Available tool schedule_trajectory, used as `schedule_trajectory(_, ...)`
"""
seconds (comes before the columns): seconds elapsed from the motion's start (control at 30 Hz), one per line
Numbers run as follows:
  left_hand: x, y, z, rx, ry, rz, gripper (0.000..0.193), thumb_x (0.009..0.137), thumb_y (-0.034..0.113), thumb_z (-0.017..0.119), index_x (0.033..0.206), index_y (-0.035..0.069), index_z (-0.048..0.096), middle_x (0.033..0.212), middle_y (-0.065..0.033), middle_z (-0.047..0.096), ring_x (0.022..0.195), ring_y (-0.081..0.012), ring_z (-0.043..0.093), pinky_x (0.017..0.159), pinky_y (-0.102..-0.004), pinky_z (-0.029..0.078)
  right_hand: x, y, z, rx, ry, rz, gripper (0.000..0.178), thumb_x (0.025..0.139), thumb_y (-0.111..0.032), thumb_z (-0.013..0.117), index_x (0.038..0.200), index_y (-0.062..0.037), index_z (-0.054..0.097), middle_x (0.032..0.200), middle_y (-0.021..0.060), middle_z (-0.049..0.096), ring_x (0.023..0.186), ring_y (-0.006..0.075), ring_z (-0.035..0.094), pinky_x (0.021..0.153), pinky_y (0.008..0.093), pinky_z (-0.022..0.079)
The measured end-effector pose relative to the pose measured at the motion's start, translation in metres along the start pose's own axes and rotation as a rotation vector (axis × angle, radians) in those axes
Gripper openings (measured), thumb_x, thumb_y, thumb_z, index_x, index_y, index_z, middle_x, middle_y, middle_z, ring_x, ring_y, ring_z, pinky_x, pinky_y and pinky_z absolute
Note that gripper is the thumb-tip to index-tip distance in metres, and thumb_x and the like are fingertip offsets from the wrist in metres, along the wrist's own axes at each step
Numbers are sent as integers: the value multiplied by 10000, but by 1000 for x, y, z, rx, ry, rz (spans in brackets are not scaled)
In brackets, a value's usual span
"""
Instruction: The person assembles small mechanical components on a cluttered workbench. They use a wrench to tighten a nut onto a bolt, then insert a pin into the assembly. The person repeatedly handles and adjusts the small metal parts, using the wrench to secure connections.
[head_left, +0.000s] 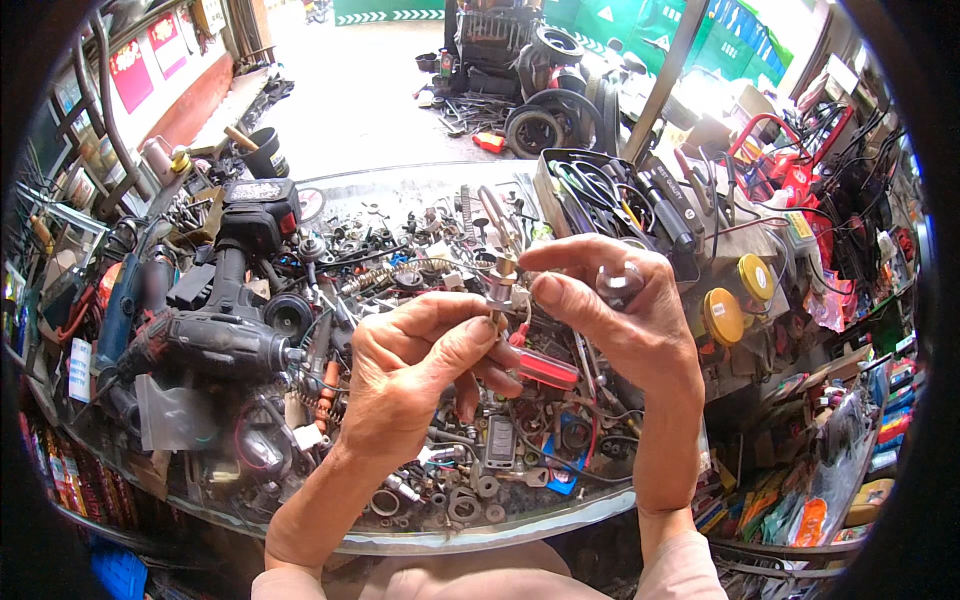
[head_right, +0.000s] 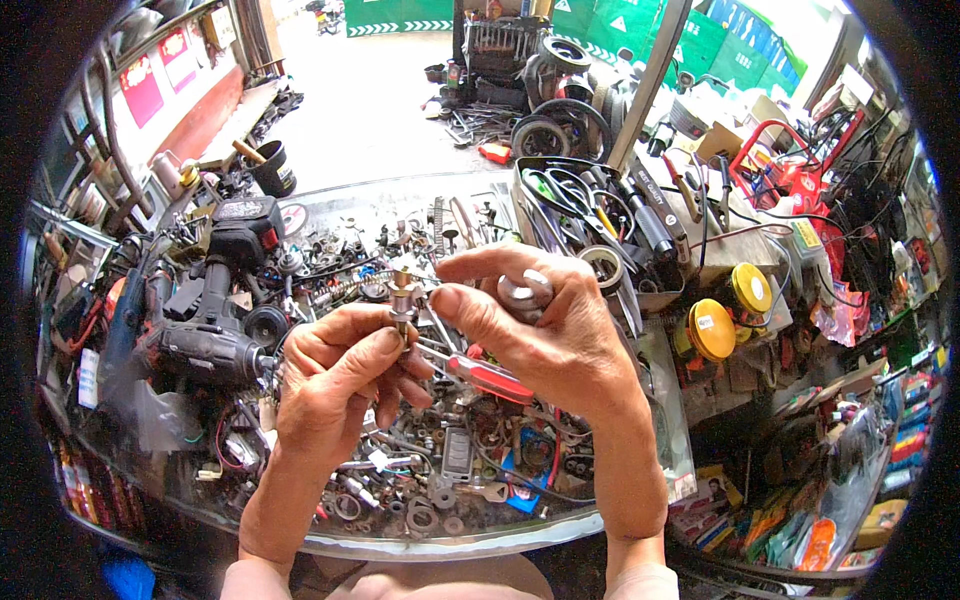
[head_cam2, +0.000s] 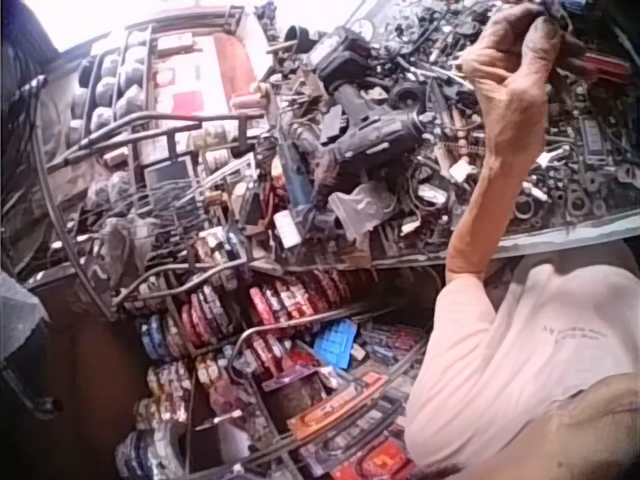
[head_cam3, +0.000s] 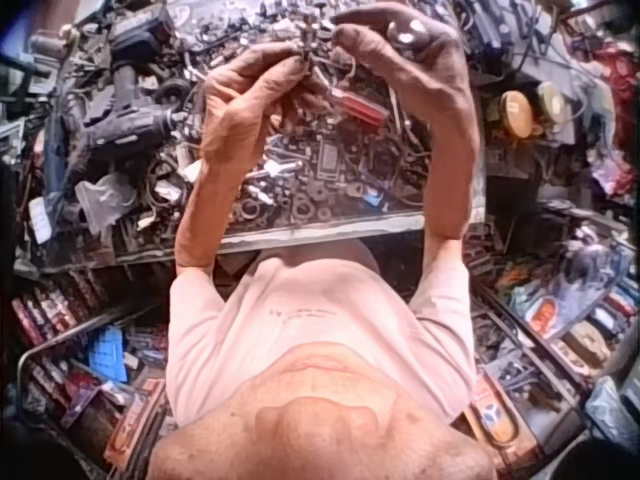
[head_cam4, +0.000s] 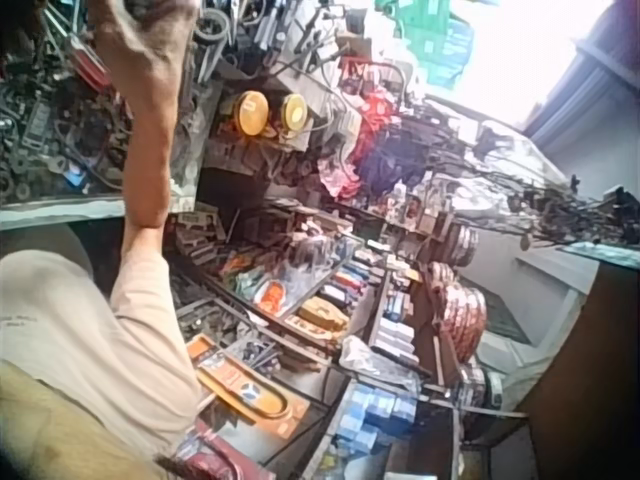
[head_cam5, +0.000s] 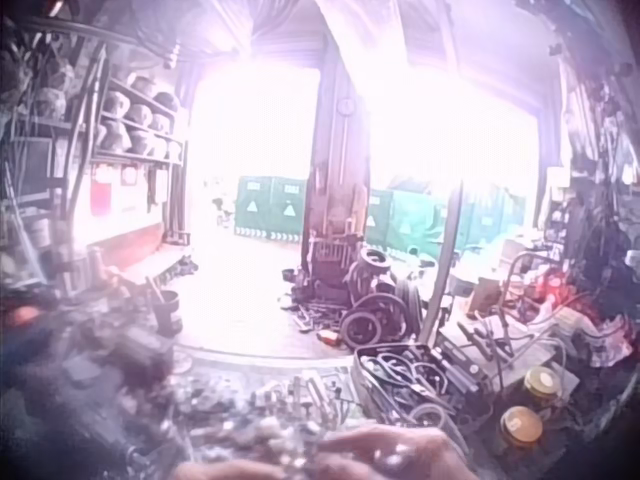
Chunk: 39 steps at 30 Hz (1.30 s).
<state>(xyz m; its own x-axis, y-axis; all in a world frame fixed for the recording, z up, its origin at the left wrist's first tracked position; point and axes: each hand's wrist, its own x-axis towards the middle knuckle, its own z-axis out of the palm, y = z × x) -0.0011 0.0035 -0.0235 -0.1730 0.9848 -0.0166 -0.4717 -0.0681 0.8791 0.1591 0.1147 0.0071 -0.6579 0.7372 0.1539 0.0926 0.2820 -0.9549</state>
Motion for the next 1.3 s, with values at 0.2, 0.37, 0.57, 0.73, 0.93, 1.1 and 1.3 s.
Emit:
schedule_trajectory(0.2,-2,-3,3,71,-46,-20,191,903,122,591,1030,-20,615,847,-129,683,695,-177,683,446,-206,456,-6,-12,7,153,-27,16,215,872,-99,642,1054,15,655,781,-8,627,653,15,493,550,154,368)
schedule_trajectory(0.37,1,-4,0,-47,-98,-97,218,910,140,586,1057,-18,616,822,-100,670,659,-145,661,441,-199,456,-8,-2,3,174,-83,-40,222,849,-150,689,1026,-16,675,768,-10,642,673,9,540,556,153,417)
schedule_trajectory(0.57,-1,-5,3,53,-72,-44,221,896,161,622,1042,-3,637,784,-60,651,604,-94,610,439,-184,441,-8,-15,6,146,5,66,153,816,-98,707,888,26,653,754,27,642,678,50,568,590,184,443)
schedule_trajectory(0.73,-3,-5,1,125,12,-16,190,887,153,635,1002,3,654,771,-46,648,596,-86,608,433,-179,431,-4,-6,17,-101,65,15,154,780,-127,755,751,-30,639,631,-59,569,547,-12,461,450,166,324)
schedule_trajectory(0.93,1,4,13,222,147,-17,182,874,91,616,980,-56,632,767,-103,643,600,-145,627,418,-217,425,-11,-1,11,-149,-9,5,267,912,-252,604,923,2,685,655,-14,597,594,35,499,491,231,406)
schedule_trajectory(1.1,-3,12,25,442,314,127,192,813,125,615,918,-35,625,765,-124,658,576,-152,629,415,-218,448,-9,-23,9,-219,-60,-71,293,910,-283,581,854,3,609,643,192,576,561,194,517,555,366,439)
schedule_trajectory(1.3,-3,-12,20,143,191,93,166,866,3,573,1016,-41,629,873,-86,662,600,-55,520,513,-153,388,-14,29,15,-83,125,-378,272,869,-240,624,869,8,512,722,180,517,645,280,464,616,410,394)
